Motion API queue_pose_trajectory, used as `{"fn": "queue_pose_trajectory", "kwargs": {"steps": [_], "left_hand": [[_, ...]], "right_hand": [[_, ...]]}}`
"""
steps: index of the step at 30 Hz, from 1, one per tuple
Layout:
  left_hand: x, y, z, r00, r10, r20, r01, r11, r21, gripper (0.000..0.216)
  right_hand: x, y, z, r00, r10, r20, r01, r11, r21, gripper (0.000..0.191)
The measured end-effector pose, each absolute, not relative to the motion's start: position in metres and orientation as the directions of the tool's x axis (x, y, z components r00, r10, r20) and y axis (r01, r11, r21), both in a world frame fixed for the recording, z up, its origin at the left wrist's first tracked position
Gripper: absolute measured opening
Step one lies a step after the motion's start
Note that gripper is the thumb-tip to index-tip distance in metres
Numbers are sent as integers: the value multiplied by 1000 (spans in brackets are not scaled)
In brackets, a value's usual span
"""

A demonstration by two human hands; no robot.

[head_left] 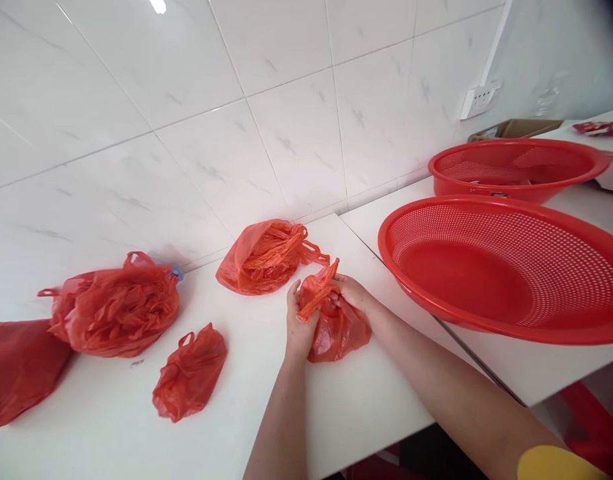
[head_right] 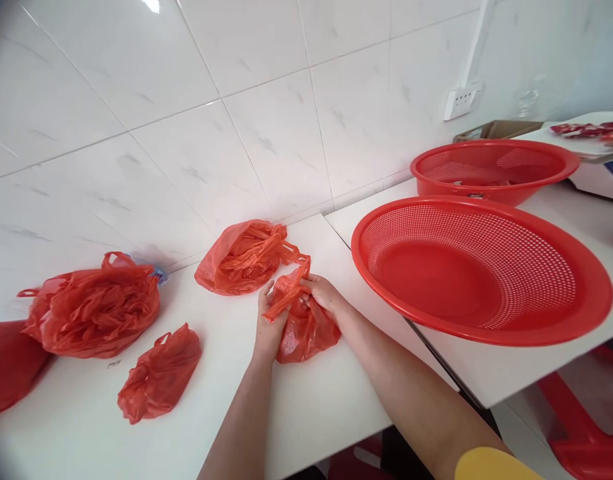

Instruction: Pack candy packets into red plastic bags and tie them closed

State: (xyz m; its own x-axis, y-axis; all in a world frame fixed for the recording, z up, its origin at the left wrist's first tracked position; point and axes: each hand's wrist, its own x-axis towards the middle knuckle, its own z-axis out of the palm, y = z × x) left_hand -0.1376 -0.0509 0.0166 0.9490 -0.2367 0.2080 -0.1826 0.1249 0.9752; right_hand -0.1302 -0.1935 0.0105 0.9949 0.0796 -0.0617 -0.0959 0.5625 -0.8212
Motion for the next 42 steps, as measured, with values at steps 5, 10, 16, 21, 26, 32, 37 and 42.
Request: {"fn": "queue_pose_trajectory", "kwargs": {"steps": [5,10,16,21,26,32,37,42], "left_hand": [[-139,-47,12,791,-303,531,-585,-123,802,86],[-138,-46,11,911,-218,351,-365,-28,931,46],[-130,-42,10,973,-191,132,-105,143,984,45],[-126,-41,5,968,-251,-10,63,206,977,44],[-127,-41,4,960,-277,-31,123,321,939,46],[-131,-42,9,971,-233,43,16,247,969,39],[-137,-47,14,930,-362,64,24,234,972,34],[-137,-48,16,879,-450,155,-92,159,983,26]], "right_hand": [[-127,-190,10,994,-97,-55,-4,464,-886,17],[-131,-189,10,1000,14,0,-5,397,-918,19],[-147,-197,19,970,244,-13,-147,541,-828,29],[-148,-201,18,955,296,15,-143,504,-852,29],[-144,-205,21,961,271,46,-40,302,-952,41],[-138,-198,11,989,-95,112,85,-248,-965,26],[-136,-196,3,925,-336,178,36,-389,-920,8],[-133,-199,2,916,-371,152,42,-290,-956,9]]}}
